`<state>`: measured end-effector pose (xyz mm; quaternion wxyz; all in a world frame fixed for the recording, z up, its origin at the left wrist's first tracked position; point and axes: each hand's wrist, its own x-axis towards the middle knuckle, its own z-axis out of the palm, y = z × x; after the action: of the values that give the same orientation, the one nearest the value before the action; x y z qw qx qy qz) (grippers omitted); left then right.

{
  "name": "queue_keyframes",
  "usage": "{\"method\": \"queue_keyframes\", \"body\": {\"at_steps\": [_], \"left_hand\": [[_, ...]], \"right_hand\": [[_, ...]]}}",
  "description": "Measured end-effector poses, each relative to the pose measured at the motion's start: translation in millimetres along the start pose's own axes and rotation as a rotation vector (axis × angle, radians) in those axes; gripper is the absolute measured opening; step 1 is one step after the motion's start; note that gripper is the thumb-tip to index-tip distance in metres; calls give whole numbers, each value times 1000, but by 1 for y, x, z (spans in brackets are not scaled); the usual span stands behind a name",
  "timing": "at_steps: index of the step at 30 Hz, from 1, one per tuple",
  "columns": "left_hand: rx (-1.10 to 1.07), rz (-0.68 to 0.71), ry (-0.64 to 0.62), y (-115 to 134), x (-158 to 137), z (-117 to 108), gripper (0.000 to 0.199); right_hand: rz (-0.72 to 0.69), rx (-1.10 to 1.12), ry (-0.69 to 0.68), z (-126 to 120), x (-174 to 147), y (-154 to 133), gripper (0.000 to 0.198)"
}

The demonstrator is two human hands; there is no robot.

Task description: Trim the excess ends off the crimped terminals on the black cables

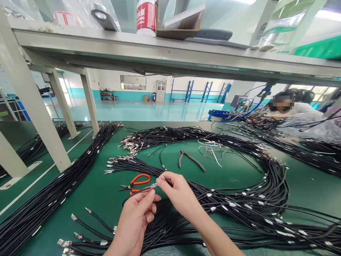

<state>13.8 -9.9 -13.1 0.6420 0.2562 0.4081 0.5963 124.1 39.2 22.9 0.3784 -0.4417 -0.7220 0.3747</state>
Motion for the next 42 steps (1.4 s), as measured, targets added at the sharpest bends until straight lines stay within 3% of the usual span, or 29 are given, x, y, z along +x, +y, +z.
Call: {"method": "queue_keyframes", "body": {"at_steps": [5, 8, 10, 15, 19, 22, 24, 28, 31, 36, 37, 39, 42], "left_hand": [[-163, 16, 95, 2, 6, -9, 20], [-183, 38, 160, -1, 7, -8, 21], [-174, 39, 174, -7, 7, -7, 27], [-40, -21, 24, -31, 10, -5, 43], [-55, -20, 6, -30, 11, -4, 46], [-125, 84, 80, -19, 9, -3, 43], [-160, 138, 116, -14, 7, -3, 40], [-162, 160, 110, -11, 5, -4, 37], [-139, 165, 101, -10, 4, -3, 35], [-20, 142, 127, -8, 0, 0, 34], [12, 145, 124, -9, -1, 0, 33], [71, 157, 124, -10, 0, -1, 31], [144, 163, 138, -12, 3, -3, 31]], "right_hand": [[-55, -314, -14, -2, 6, 9, 19], [-45, -642, 60, -15, 31, 26, 20], [-26, -744, 57, -23, 53, 42, 20], [-33, -860, 7, -27, 86, 69, 12], [-210, -885, -57, -10, 75, 52, 21], [-369, -835, -257, 15, 58, 34, 20], [-400, -768, -391, 33, 50, 29, 24], [-325, -682, -414, 49, 48, 30, 18], [-268, -615, -318, 40, 55, 29, 15], [-155, -430, -157, -4, 50, 22, 8], [-119, -340, -157, -11, 44, 21, 5], [-8, -71, -189, -20, 30, 18, 16], [111, 174, -291, -17, 8, 17, 27]]}}
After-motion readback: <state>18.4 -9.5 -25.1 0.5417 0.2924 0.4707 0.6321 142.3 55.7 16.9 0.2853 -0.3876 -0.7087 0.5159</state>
